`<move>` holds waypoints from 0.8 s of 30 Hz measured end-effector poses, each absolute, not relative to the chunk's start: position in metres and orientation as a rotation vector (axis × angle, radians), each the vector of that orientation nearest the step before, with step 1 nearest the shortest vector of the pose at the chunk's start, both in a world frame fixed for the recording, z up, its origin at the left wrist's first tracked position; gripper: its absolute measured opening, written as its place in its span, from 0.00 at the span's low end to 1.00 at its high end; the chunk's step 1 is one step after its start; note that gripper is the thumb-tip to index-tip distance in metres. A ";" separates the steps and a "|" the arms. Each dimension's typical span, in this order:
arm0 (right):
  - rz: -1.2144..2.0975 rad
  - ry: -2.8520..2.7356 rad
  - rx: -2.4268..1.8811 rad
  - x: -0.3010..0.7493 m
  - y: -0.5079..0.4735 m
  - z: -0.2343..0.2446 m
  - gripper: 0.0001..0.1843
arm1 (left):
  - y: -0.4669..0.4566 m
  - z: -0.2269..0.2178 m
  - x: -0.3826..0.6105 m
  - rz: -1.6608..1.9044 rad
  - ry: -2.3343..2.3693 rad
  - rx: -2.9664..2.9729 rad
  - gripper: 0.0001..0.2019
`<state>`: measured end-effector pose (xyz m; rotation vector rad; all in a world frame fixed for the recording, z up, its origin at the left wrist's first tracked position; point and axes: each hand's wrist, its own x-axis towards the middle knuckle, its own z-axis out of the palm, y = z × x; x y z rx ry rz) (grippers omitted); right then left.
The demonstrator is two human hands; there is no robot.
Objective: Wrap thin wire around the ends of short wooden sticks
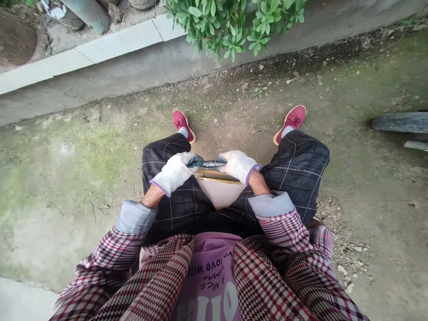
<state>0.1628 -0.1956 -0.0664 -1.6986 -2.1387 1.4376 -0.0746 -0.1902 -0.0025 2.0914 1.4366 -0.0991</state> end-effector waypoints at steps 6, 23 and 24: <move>1.257 -1.803 -1.827 0.159 -0.192 -0.073 0.16 | -0.193 -0.002 -0.072 0.106 1.482 1.940 0.10; 1.671 -2.112 -1.352 0.215 -0.132 -0.005 0.09 | -0.116 0.031 -0.042 0.158 1.177 1.920 0.07; 1.544 -2.224 -1.487 0.219 -0.120 -0.001 0.07 | -0.108 0.036 -0.036 0.107 1.180 1.955 0.07</move>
